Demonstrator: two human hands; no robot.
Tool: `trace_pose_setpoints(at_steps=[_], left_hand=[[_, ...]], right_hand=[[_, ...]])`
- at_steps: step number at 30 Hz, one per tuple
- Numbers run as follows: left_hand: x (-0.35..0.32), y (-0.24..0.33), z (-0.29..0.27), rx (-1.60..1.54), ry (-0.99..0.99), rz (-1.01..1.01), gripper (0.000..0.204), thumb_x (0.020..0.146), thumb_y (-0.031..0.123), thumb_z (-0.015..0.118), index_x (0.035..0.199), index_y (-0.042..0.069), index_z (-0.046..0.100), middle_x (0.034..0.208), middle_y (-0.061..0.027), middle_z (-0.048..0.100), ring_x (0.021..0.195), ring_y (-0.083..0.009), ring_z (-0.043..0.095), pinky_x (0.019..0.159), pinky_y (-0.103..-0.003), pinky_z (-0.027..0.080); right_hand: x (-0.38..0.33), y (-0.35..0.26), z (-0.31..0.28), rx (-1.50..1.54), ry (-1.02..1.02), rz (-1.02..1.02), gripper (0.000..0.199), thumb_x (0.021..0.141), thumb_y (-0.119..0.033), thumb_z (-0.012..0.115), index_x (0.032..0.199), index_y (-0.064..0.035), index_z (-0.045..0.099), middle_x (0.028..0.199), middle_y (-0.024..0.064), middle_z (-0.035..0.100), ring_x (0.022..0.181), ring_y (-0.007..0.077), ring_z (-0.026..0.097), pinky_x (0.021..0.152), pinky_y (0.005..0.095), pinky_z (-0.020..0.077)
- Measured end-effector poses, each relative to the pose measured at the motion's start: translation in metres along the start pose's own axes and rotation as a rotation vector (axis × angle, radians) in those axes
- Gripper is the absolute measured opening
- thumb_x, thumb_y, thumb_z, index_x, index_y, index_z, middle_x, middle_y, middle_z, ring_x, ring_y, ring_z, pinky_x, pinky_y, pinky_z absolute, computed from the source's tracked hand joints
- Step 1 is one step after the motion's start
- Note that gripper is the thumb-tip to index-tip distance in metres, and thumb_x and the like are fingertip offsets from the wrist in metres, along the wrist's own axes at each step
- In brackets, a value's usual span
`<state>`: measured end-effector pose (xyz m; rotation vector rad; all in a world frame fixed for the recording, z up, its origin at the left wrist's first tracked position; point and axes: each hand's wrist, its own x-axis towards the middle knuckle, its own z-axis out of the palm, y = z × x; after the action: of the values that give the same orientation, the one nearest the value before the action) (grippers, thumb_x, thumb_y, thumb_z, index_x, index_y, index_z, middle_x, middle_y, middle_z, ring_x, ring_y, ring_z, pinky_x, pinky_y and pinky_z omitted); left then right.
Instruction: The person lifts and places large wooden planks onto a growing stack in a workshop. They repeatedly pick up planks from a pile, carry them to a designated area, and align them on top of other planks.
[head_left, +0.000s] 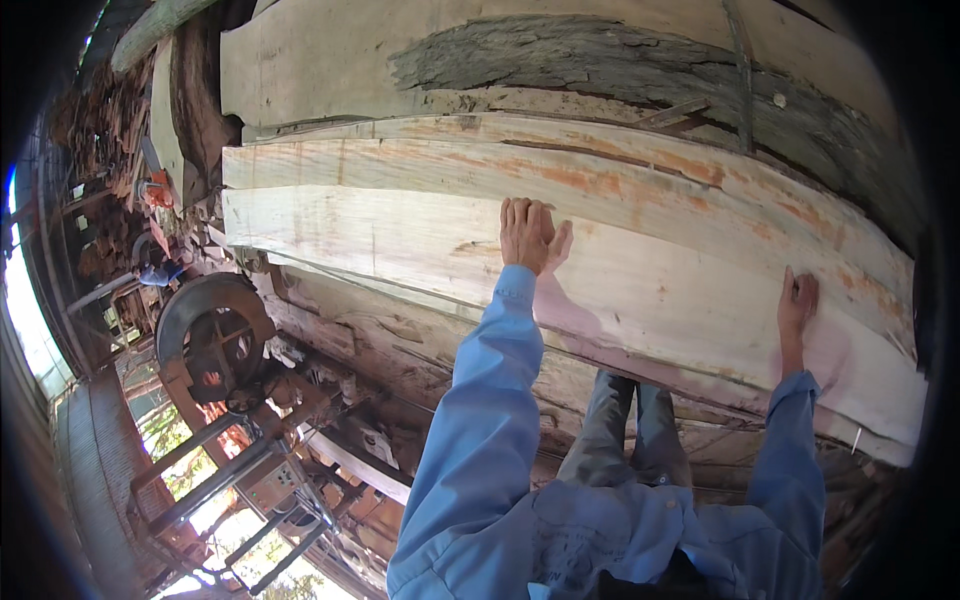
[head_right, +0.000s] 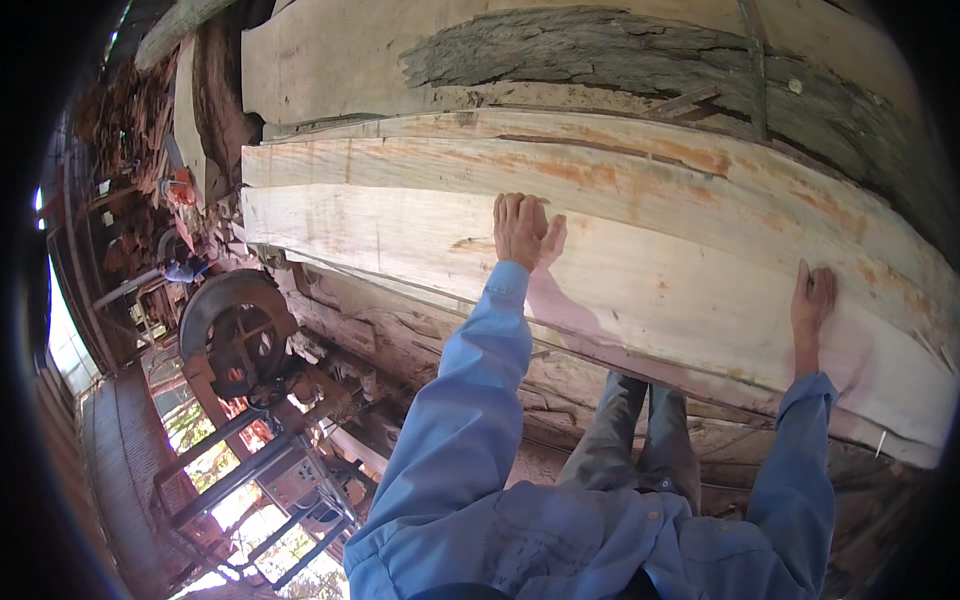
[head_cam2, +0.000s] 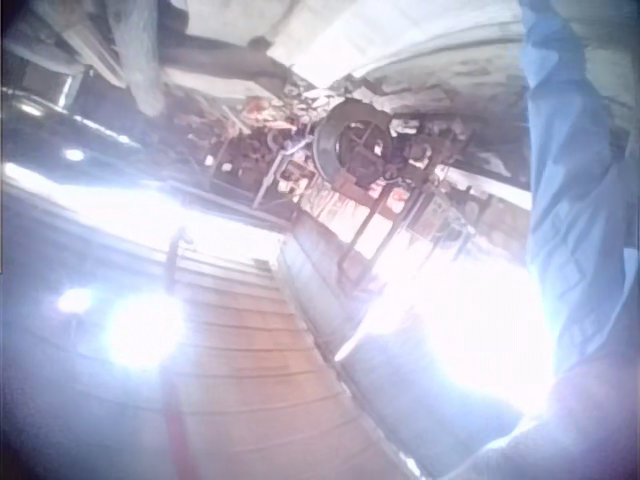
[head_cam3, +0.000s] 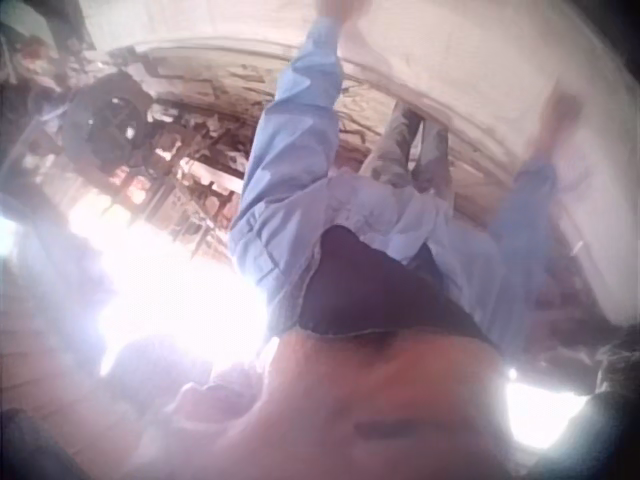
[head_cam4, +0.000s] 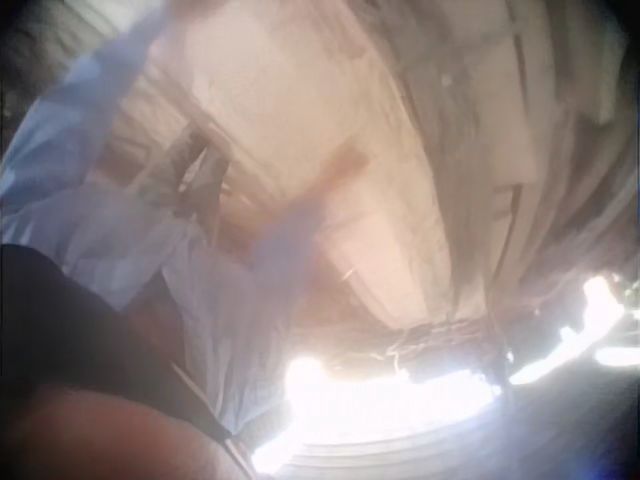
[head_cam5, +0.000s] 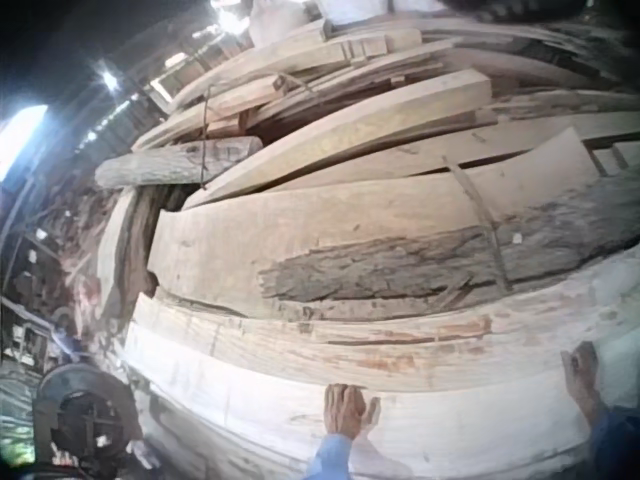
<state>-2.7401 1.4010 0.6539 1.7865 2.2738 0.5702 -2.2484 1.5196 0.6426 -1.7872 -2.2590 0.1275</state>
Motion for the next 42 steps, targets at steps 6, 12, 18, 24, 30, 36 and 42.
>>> trace_pose_setpoints(at_steps=[6, 12, 18, 24, 30, 36, 42], left_hand=[[-0.002, -0.011, 0.011, 0.034, 0.0, -0.008, 0.049, 0.075, 0.039, 0.062, 0.11, 0.007, 0.051, 0.12, -0.0177, 0.046, 0.118, -0.0359, 0.039, 0.104, -0.05, 0.023], [-0.007, -0.011, 0.009, 0.079, -0.124, -0.014, 0.061, 0.08, 0.042, 0.056, 0.127, 0.006, 0.041, 0.139, -0.018, 0.036, 0.129, -0.0365, 0.03, 0.108, -0.049, 0.019], [0.005, -0.011, 0.009, 0.081, -0.045, 0.031, 0.059, 0.08, 0.038, 0.056, 0.127, 0.007, 0.039, 0.14, -0.0174, 0.033, 0.13, -0.0354, 0.026, 0.108, -0.048, 0.018], [0.008, -0.007, 0.006, 0.071, -0.084, 0.003, 0.054, 0.082, 0.039, 0.051, 0.125, 0.006, 0.042, 0.139, -0.0163, 0.034, 0.129, -0.0337, 0.029, 0.109, -0.047, 0.017], [-0.002, -0.011, 0.007, 0.117, -0.185, -0.041, 0.055, 0.082, 0.04, 0.052, 0.126, 0.008, 0.043, 0.14, -0.0154, 0.034, 0.129, -0.0318, 0.03, 0.109, -0.046, 0.016], [-0.011, -0.025, 0.027, -0.022, 0.07, 0.111, 0.035, 0.074, 0.024, 0.063, 0.105, 0.011, 0.055, 0.119, -0.0157, 0.05, 0.118, -0.0339, 0.042, 0.099, -0.05, 0.029], [-0.002, -0.001, 0.019, 0.042, 0.21, 0.358, 0.039, 0.093, 0.036, 0.043, 0.11, 0.003, 0.056, 0.12, -0.0198, 0.052, 0.116, -0.034, 0.045, 0.093, -0.046, 0.037]], right_hand=[[0.004, -0.001, 0.003, -0.085, 0.166, -0.052, 0.026, 0.089, -0.02, 0.057, 0.109, -0.0044, 0.057, 0.113, 0.0114, 0.057, 0.108, 0.0286, 0.052, 0.092, 0.0378, 0.0387], [0.019, -0.013, -0.01, 0.022, 0.103, -0.126, 0.043, 0.087, -0.014, 0.056, 0.128, -0.0059, 0.048, 0.133, 0.0134, 0.046, 0.126, 0.0293, 0.041, 0.101, 0.0395, 0.0328], [0.017, -0.014, -0.014, -0.04, 0.067, -0.087, 0.043, 0.087, -0.017, 0.055, 0.129, -0.0081, 0.047, 0.136, 0.0129, 0.043, 0.126, 0.0294, 0.039, 0.101, 0.0422, 0.0318], [0.01, -0.009, -0.01, -0.069, -0.03, 0.03, 0.042, 0.088, -0.019, 0.054, 0.128, -0.0095, 0.048, 0.137, 0.0127, 0.041, 0.126, 0.0298, 0.039, 0.101, 0.042, 0.0307], [0.009, -0.001, -0.006, -0.071, 0.051, -0.053, 0.043, 0.086, -0.021, 0.054, 0.127, -0.0091, 0.049, 0.137, 0.014, 0.042, 0.126, 0.0312, 0.039, 0.101, 0.0425, 0.031], [-0.005, 0.002, 0.003, 0.123, -0.034, 0.162, 0.043, 0.086, -0.014, 0.055, 0.128, -0.0076, 0.047, 0.132, 0.0176, 0.045, 0.123, 0.0336, 0.041, 0.102, 0.0422, 0.0326], [-0.009, -0.001, -0.015, 0.014, -0.059, 0.181, 0.044, 0.088, -0.027, 0.049, 0.127, -0.0063, 0.047, 0.139, 0.014, 0.036, 0.133, 0.0278, 0.029, 0.108, 0.0425, 0.0226]])
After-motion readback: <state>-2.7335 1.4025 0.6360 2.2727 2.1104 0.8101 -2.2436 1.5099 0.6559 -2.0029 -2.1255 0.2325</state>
